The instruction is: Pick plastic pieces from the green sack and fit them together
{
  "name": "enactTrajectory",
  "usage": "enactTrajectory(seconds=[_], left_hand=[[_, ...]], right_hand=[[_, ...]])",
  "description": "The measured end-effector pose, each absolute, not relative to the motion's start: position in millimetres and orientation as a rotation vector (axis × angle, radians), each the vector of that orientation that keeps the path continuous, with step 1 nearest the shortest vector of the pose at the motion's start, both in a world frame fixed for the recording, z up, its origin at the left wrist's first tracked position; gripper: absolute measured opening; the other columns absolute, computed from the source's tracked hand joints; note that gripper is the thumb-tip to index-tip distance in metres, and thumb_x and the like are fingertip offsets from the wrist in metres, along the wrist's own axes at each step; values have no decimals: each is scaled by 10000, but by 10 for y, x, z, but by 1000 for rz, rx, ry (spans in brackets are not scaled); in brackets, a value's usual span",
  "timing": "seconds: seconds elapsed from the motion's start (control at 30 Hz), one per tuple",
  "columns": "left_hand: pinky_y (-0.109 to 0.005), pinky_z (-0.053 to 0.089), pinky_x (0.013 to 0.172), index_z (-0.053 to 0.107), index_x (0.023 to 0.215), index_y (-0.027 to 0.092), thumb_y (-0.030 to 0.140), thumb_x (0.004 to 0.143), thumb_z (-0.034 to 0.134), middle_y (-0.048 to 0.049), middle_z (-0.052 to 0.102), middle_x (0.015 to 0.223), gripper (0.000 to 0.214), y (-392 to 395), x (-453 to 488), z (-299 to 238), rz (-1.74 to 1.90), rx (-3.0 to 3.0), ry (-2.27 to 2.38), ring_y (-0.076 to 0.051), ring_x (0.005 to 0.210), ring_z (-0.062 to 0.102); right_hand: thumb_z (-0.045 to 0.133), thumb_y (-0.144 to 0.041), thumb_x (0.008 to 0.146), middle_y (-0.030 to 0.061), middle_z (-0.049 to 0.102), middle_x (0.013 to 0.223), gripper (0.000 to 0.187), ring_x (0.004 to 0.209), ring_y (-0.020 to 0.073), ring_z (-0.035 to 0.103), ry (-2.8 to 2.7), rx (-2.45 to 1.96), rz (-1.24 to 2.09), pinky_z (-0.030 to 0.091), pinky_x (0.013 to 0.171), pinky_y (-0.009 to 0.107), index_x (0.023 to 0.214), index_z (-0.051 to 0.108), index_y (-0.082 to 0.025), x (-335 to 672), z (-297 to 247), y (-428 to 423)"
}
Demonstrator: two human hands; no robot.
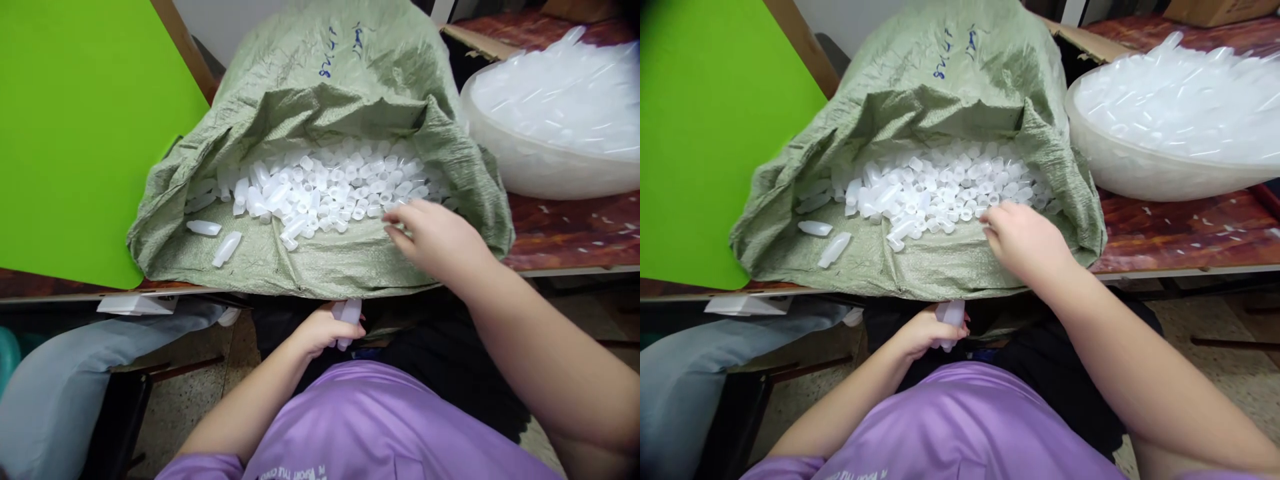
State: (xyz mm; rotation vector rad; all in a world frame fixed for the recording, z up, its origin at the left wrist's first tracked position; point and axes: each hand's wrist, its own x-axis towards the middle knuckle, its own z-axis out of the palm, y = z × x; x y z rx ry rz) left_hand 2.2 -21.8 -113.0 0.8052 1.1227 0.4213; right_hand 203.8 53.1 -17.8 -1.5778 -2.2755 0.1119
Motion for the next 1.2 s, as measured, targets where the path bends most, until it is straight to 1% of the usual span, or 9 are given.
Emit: enactTrajectory(seconds=[0.13,0.27,0.4,0.5,0.6,0.73,0.93,1.1,1.2], left_hand=[[-274,460,591,632,917,93,222,519,726,-80,684,738,428,-276,-4,-1140,571,490,1036,-170,599,619],[-277,484,593,615,857,98,191,620,673,-95,696,799,261,-290,-30,-1173,618,196,1002,-178,616,650],[-296,509,653,611,822,100,142,699,608,-58,674,700,130,-274,-7,-1201,607,48,993,-203,682,671],[-276,513,623,612,803,95,124,745,543,-75,679,716,95,-259,26,-1226,617,18,1005,-188,675,666],[-223,476,499,619,823,89,124,769,516,-75,679,702,121,-246,45,-1234,644,16,1024,-143,550,628],[-212,478,486,617,767,87,75,772,494,-48,644,593,123,-237,62,-1203,668,-20,1033,-123,479,595],[-182,475,502,645,807,58,107,750,581,-82,663,669,99,-269,129,-1210,538,63,1015,-126,559,623],[-153,367,388,654,816,77,126,694,644,-37,616,620,133,-292,139,-1225,452,167,1017,-79,478,547],[-140,282,345,638,785,92,116,678,640,-7,560,559,110,-286,110,-1225,402,121,972,-52,417,470]], right_hand=[[476,-159,794,156,603,909,224,857,278,539,-2463,-1673,-219,427,660,359,967,604,-96,1851,-303,968],[406,-88,776,203,583,901,251,826,289,548,-2491,-1695,-297,426,634,373,936,595,-50,1784,-440,1027],[433,-154,778,194,580,883,247,849,304,544,-2462,-1687,-289,435,667,398,937,591,-52,1829,-433,965],[477,-197,771,170,582,916,265,887,300,548,-2381,-1637,-142,445,725,412,985,569,-72,1869,-321,786],[510,-269,792,105,602,925,248,865,237,575,-2324,-1385,181,476,747,361,1004,553,-149,1924,-266,392],[470,-236,868,66,633,1028,242,922,172,602,-2452,-987,591,506,794,289,1097,548,-231,2047,-540,-243],[506,-218,864,90,630,1085,259,977,189,606,-2165,-1269,592,516,858,335,1111,584,-228,2144,-1164,-672],[542,-260,848,78,628,1010,226,930,169,627,-1947,-1310,769,538,819,300,1059,620,-230,2180,-1242,-634],[519,-228,859,63,639,1012,237,934,149,630,-2062,-1158,879,539,808,270,1069,627,-240,2234,-1208,-603]])
